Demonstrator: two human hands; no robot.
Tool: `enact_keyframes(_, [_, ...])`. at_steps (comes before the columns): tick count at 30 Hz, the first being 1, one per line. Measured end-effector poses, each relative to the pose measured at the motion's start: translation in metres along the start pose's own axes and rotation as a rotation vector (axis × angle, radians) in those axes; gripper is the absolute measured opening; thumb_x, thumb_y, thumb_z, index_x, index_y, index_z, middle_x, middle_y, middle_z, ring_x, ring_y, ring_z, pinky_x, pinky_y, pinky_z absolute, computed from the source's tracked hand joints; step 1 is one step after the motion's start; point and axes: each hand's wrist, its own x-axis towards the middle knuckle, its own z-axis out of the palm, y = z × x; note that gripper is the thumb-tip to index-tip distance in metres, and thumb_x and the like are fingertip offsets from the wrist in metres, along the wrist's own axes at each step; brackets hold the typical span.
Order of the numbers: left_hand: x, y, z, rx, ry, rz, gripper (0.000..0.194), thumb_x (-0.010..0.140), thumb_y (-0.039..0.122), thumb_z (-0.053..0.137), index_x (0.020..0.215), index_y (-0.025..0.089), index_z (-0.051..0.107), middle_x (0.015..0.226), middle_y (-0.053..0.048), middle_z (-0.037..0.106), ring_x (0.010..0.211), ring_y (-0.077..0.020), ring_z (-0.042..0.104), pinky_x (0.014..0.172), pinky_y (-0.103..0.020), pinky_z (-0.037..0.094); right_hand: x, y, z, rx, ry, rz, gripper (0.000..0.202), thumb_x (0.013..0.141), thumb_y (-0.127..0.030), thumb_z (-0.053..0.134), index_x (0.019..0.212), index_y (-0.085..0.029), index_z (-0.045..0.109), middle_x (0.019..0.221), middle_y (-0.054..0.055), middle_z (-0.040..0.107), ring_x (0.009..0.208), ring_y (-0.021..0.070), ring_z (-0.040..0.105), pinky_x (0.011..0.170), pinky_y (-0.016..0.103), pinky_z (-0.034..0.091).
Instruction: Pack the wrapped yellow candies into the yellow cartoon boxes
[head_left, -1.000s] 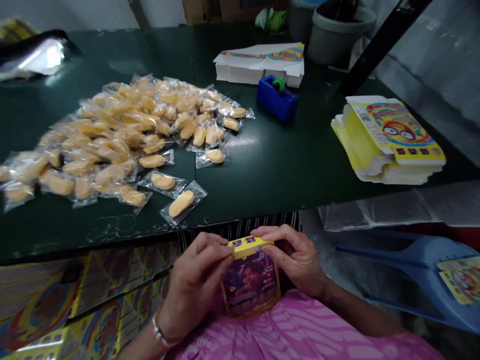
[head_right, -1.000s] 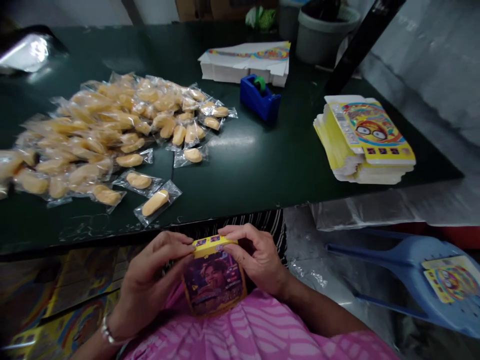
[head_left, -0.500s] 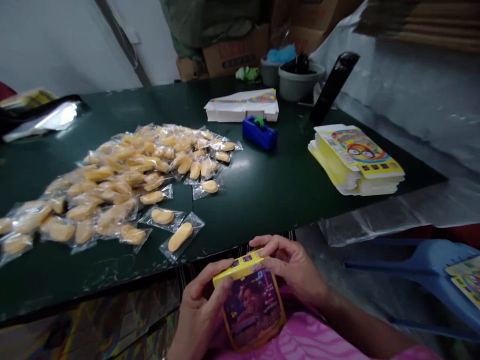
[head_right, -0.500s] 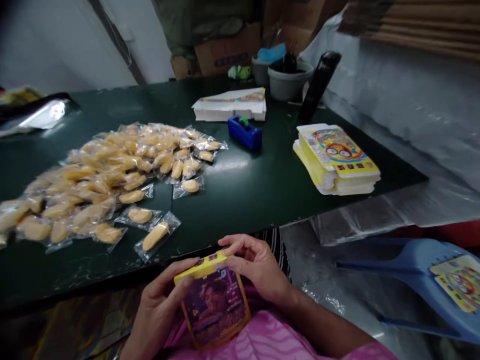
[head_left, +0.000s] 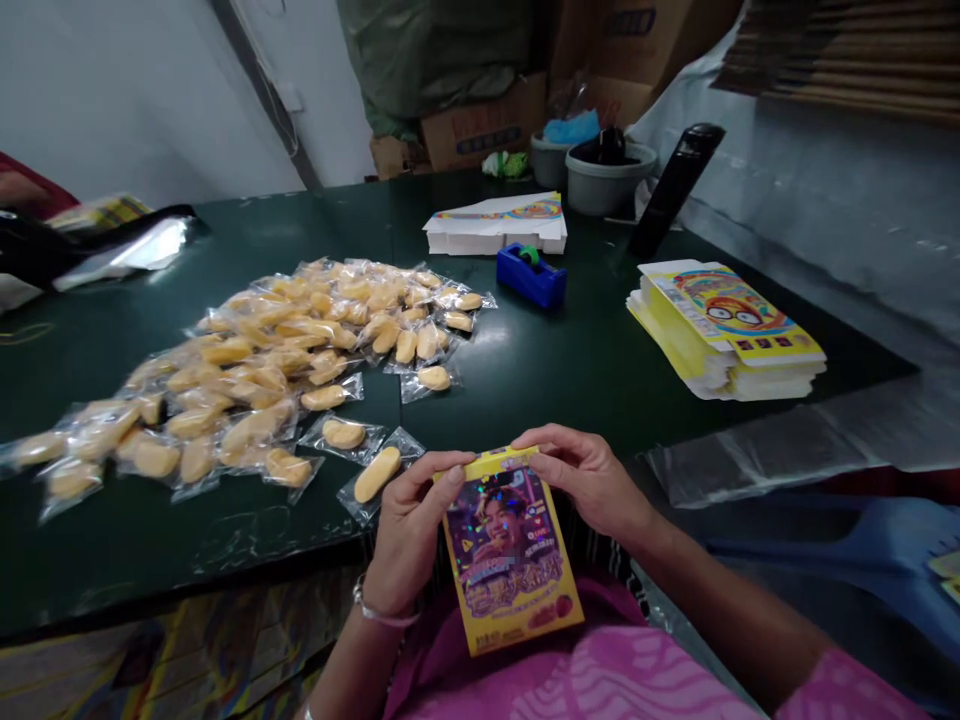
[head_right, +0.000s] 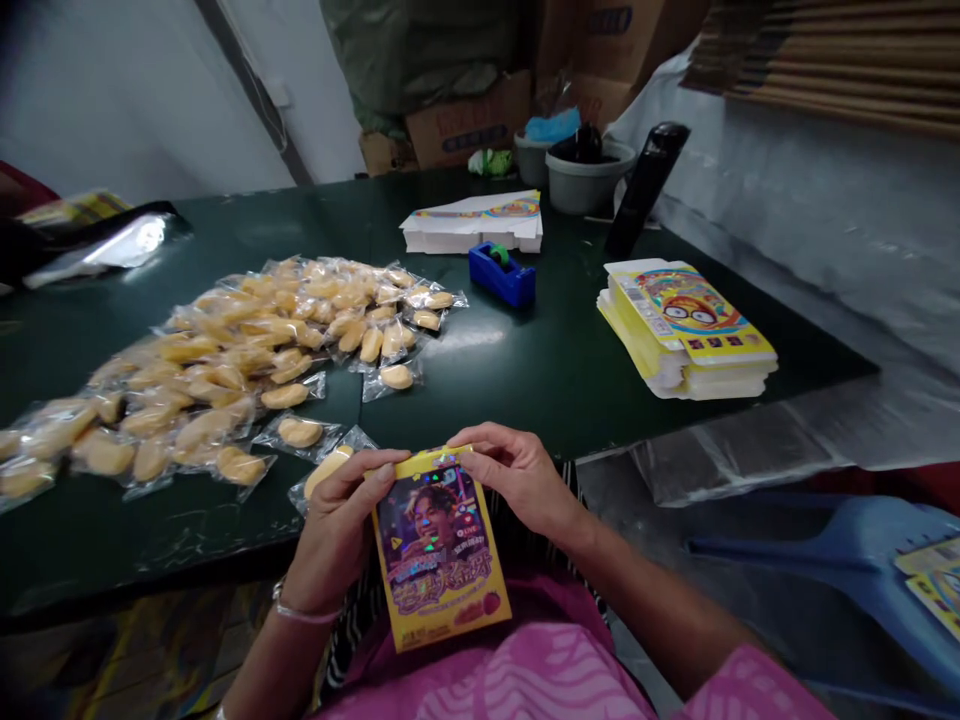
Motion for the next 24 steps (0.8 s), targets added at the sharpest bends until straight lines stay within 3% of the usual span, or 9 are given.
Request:
enact_keyframes(3, [0.011,0.007,0.003,0.102,0.044,0.041,0.035,0.071,0.049,0.076,0.089,0.019,0.076,0.082,-0.004,0.068,0.07,-0.0121,0.058,0.061,-0.016,0.046,0.01,-0.001,-0.006,0.016,0.025,-0.014,0.017,0.085,-0.035,0.072,0.094,-0.021,0.071,0.084,0.002,0.071,0.071,0.0096,0.063,0.067,0.018,0.047])
enact_keyframes(6, [0.031,0.018,0.004,0.067,0.081,-0.026,0.045,0.063,0.051,0.081,0.092,0.018,0.075,0.081,-0.005,0.069,0.069,-0.0156,0.059,0.057,-0.02,0.047,0.04,-0.009,-0.03,0.078,-0.016,-0.015,0.043,0.082,-0.044,0.073,0.116,-0.021,0.062,0.104,0.007,0.069,0.092,0.0188,0.066,0.077,0.028,0.052])
enact_keyframes(8, [0.047,0.022,0.005,-0.062,0.061,-0.116,0.052,0.054,0.05,0.085,0.093,0.018,0.074,0.074,-0.004,0.068,0.06,-0.0158,0.057,0.051,-0.022,0.046,0.07,-0.02,-0.059,0.034,0.163,-0.052,0.054,0.079,-0.046,0.073,0.123,-0.02,0.054,0.113,0.011,0.065,0.104,0.0249,0.063,0.08,0.035,0.054])
enact_keyframes(10, [0.06,0.022,0.008,-0.153,0.038,-0.148,0.053,0.049,0.047,0.088,0.092,0.018,0.075,0.073,-0.004,0.068,0.057,-0.0156,0.057,0.051,-0.022,0.046,0.104,-0.034,-0.093,-0.096,0.507,-0.104,0.04,0.082,-0.039,0.068,0.111,-0.016,0.054,0.112,0.012,0.064,0.105,0.0238,0.062,0.079,0.032,0.054])
enact_keyframes(13, [0.067,0.014,0.014,-0.163,0.024,-0.15,0.053,0.045,0.045,0.089,0.087,0.016,0.075,0.074,-0.005,0.069,0.058,-0.0155,0.058,0.051,-0.022,0.047,0.156,-0.05,-0.134,-0.212,0.731,-0.105,0.024,0.091,-0.028,0.057,0.111,-0.016,0.052,0.119,0.011,0.058,0.113,0.0214,0.055,0.08,0.03,0.052])
enact_keyframes(15, [0.066,0.007,0.019,-0.13,0.032,-0.116,0.052,0.046,0.047,0.088,0.086,0.016,0.076,0.075,-0.005,0.069,0.061,-0.0162,0.058,0.052,-0.021,0.046,0.191,-0.059,-0.147,-0.282,0.761,-0.056,0.024,0.092,-0.029,0.059,0.112,-0.015,0.055,0.12,0.01,0.057,0.112,0.0224,0.054,0.082,0.034,0.051])
enact_keyframes(19, [0.061,-0.005,0.028,-0.093,0.033,-0.014,0.048,0.055,0.052,0.083,0.087,0.017,0.075,0.077,-0.006,0.07,0.068,-0.0169,0.059,0.055,-0.02,0.045,0.246,-0.075,-0.153,-0.378,0.696,0.161,0.032,0.09,-0.042,0.066,0.094,-0.011,0.062,0.11,0.01,0.059,0.106,0.0251,0.055,0.088,0.044,0.048])
enact_keyframes(24, [0.066,-0.013,0.03,-0.09,0.025,0.012,0.048,0.056,0.053,0.083,0.086,0.017,0.076,0.079,-0.007,0.071,0.063,-0.014,0.056,0.054,-0.019,0.043,0.275,-0.084,-0.155,-0.388,0.663,0.36,0.033,0.087,-0.042,0.069,0.087,-0.011,0.061,0.094,0.007,0.059,0.094,0.0224,0.057,0.083,0.042,0.049])
